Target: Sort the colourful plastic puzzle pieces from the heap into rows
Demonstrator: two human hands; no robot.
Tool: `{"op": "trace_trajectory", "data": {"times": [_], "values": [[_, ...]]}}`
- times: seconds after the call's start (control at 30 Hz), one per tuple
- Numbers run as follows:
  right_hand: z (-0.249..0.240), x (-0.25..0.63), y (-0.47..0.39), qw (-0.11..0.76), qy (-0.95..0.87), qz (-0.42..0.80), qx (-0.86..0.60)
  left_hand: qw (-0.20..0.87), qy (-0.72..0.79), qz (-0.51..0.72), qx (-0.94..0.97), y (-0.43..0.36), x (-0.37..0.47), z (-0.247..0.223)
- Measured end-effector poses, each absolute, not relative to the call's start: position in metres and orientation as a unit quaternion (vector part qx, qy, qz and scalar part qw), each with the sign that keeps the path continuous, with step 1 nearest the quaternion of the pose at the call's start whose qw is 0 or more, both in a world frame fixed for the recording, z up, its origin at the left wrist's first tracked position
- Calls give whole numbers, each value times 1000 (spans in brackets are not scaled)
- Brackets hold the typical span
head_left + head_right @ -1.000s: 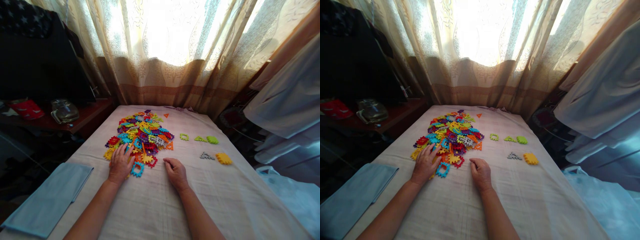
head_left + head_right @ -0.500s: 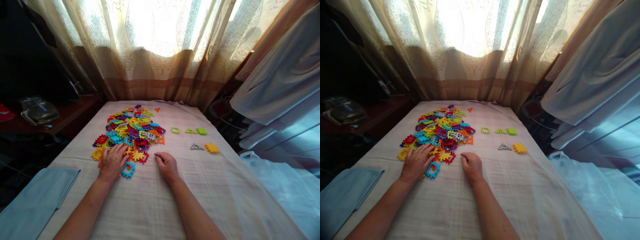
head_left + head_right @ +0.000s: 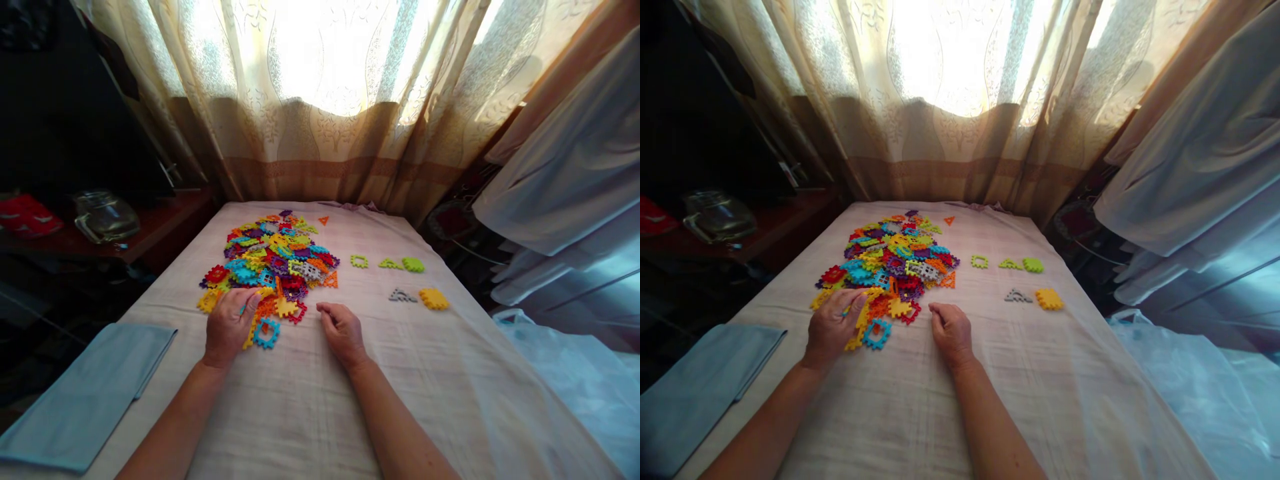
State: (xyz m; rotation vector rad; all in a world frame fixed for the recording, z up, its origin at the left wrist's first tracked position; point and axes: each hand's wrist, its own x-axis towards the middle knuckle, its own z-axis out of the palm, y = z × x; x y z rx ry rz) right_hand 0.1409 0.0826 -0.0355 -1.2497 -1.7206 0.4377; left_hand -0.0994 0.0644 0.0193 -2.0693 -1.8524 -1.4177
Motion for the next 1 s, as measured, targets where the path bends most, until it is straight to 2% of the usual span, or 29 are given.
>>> {"op": "trace_trajectory", "data": {"times": [0.1, 0.17, 0.27, 0.4, 0.53, 0.73, 1.0], "values": [[-28, 135, 78, 483, -692, 212, -493, -219, -596, -536, -556, 61, -83, 16], [-22, 132, 74, 483, -686, 257, -479, -347, -590, -547, -481, 59, -71, 13], [-16, 128, 68, 469, -674, 347, -453, -411, -584, -542, -442, 54, -56, 12], [-16, 126, 65, 456, -653, 431, -423, -400, -578, -541, -461, 48, -47, 10], [-19, 127, 67, 472, -638, 445, -414, -349, -563, -533, -527, 46, -47, 2], [-24, 136, 74, 489, -627, 400, -455, -149, -484, -498, -704, 47, -48, -10], [-32, 155, 82, 450, -648, 313, -529, -44, -454, -380, -805, 43, -45, -24]]}}
